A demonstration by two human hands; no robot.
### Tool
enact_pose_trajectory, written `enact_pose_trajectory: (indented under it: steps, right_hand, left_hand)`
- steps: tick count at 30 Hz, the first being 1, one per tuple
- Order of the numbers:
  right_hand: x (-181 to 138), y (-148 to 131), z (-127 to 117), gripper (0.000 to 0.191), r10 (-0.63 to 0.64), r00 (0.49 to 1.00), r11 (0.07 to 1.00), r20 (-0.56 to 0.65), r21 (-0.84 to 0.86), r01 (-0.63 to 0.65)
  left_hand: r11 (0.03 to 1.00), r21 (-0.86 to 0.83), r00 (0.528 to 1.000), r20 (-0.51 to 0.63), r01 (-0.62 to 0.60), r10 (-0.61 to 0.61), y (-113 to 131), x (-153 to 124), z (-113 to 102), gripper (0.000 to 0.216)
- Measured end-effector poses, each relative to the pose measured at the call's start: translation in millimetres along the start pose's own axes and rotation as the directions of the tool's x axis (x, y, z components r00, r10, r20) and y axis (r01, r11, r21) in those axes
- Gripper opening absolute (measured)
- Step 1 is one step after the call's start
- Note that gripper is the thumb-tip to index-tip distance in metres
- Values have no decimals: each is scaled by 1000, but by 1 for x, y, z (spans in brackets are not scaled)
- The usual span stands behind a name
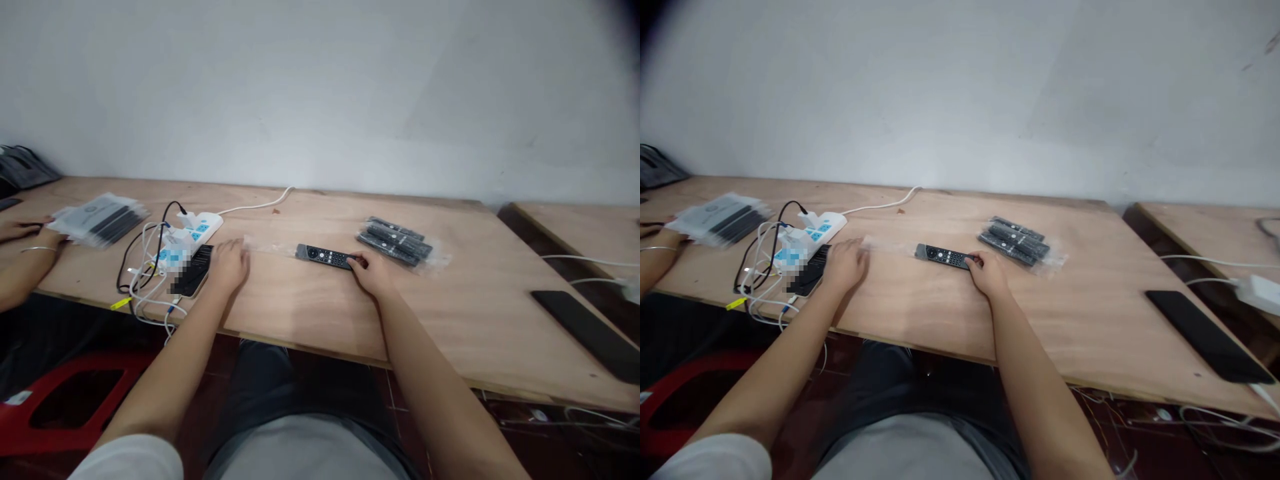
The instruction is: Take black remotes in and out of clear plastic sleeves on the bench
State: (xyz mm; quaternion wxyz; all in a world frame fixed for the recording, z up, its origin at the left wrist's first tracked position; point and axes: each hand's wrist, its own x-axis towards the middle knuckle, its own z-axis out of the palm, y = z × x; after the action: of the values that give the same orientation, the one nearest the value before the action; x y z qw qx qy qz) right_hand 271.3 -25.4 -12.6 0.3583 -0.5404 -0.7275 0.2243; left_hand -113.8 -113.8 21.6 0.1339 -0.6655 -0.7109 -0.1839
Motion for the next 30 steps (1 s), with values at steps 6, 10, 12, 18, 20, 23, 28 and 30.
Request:
enact_pose_trajectory:
  steps: [6,10,12,18,20,23,28,30]
  right_hand:
    - [1,4,1,32,0,1000,1000,-7,-30,0]
    - [1,6,2,32,5,1000,1000,0,-2,-5]
    - [1,6,2,32,5,1000,1000,1,3,-5]
    - [-1,3,1,33,5,1000,1000,1,-3,-5]
    - [-1,1,1,32,7,1000,1000,-1,-10,-7]
    - [-1,-1,-1,32,9,1000,1000,1,-5,-9]
    - [-1,-3,-2,32,0,1000,1000,13,0,0]
    - [-1,-2,-1,31,5,1000,1000,9,5,-5]
  left_hand:
    - [936,157,949,-69,314,-307,-40,-46,-33,54]
    - [920,203,941,-24,335,-338,-51,-52,-35,59]
    - [923,200,943,-18,328,-332,-51,-51,-32,57]
    - [922,149,934,-50,358,-354,-46,-53,-25,49]
    - [921,132,930,-56,367,-362,-46,-55,-25,48]
    - [920,111,927,-67,375,-369,-47,-56,-27,50]
    - [912,116,920,-61,392,-388,-46,-56,-30,52]
    - [912,108,918,-63,396,-392,-46,-57,-31,51]
